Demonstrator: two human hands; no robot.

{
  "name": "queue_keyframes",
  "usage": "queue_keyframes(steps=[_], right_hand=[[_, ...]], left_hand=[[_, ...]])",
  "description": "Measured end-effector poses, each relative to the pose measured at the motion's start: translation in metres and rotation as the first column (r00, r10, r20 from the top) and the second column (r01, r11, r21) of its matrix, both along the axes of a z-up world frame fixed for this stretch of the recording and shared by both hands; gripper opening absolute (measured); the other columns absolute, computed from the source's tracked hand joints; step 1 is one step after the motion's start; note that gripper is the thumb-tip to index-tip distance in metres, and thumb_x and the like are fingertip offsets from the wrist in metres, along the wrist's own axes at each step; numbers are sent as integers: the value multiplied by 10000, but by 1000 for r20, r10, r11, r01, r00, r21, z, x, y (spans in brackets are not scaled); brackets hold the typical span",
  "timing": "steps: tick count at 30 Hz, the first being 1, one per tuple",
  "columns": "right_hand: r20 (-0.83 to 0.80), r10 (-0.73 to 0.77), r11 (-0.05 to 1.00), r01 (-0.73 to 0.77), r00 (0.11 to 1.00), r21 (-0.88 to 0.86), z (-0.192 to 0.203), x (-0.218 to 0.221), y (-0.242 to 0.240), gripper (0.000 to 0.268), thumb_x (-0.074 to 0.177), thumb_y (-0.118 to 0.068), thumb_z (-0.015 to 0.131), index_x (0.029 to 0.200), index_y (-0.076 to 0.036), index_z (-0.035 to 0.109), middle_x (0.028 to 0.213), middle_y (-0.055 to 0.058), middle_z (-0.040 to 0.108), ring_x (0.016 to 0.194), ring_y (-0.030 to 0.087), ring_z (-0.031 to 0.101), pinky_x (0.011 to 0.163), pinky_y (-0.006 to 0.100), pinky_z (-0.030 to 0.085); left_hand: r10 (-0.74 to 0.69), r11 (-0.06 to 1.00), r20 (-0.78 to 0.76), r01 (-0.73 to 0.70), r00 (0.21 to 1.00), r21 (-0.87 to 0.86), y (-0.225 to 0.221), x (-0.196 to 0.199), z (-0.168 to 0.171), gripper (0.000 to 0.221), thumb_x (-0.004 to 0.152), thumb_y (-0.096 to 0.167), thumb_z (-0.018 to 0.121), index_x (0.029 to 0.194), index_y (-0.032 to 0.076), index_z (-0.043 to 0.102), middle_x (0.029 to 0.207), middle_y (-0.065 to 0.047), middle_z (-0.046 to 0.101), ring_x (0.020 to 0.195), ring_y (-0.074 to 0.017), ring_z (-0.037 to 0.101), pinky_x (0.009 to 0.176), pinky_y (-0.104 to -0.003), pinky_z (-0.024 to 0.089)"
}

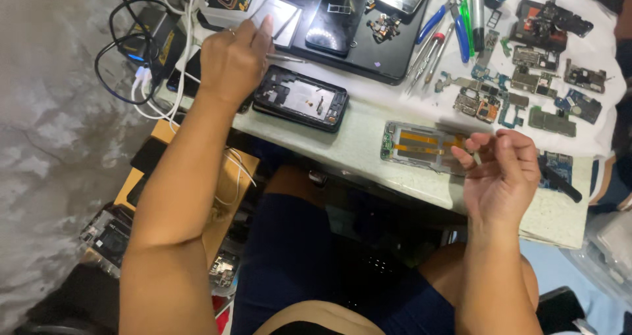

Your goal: The person disassembles a smartphone, removes the battery, and uses pliers and a screwdriver to adjust internal components and connectors.

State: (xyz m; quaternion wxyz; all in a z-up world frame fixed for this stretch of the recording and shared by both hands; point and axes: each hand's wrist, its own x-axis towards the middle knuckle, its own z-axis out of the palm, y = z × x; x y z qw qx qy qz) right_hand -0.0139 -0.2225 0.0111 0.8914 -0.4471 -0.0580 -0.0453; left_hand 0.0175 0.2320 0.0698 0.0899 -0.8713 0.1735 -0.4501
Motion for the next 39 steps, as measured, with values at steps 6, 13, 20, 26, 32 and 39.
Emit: queue_keyframes(steps=[6,13,20,26,32,39], right_hand=[[0,-4,998,4,1000,-64,5,-1,7,64,1115,-115,636,1140,-56,628,1024,137,708,973,234,692,892,464,634],[-17,-43,995,42,999,-86,13,-5,0,38,1117,-78,635,1134,-48,619,998,137,694,950,240,698,876,461,638],[-60,-119,991,115,991,-72,16,2,-12,37,1107,-88,637,1128,-68,614,975,126,701,906,221,694,833,441,642],[-37,-184,981,181,982,-63,20,6,-33,28,1145,-98,626,1155,-72,627,992,112,708,925,211,690,841,424,639],[-83,-161,987,161,984,-4,19,8,-37,25,1114,-100,629,1124,-80,640,965,113,718,887,213,697,808,419,638],[-95,-156,983,145,983,-113,20,7,-42,17,1075,-88,662,1085,-74,661,963,119,729,859,196,695,746,373,614]], left_hand=[[141,986,-111,-131,984,100,0,34,-23,46,911,71,689,931,104,664,791,-41,608,668,-217,666,543,-373,524],[197,974,-378,-226,905,-34,-2,40,-24,56,836,49,681,842,105,687,888,-119,710,769,-331,711,650,-453,558],[204,967,-501,-251,841,-28,-17,33,4,95,904,161,704,878,73,732,885,-168,709,797,-372,706,654,-479,546],[-25,898,-764,-322,644,-301,-113,-3,13,404,1011,223,624,1363,40,548,986,-164,689,877,-357,724,750,-472,584],[-303,951,-865,66,401,-303,-199,-28,6,719,689,441,892,1156,-27,609,1240,-160,582,942,-407,689,794,-497,561],[-291,955,-862,78,415,-285,-209,-22,17,726,678,395,910,1192,-14,602,1169,-188,576,927,-409,684,787,-503,557]])
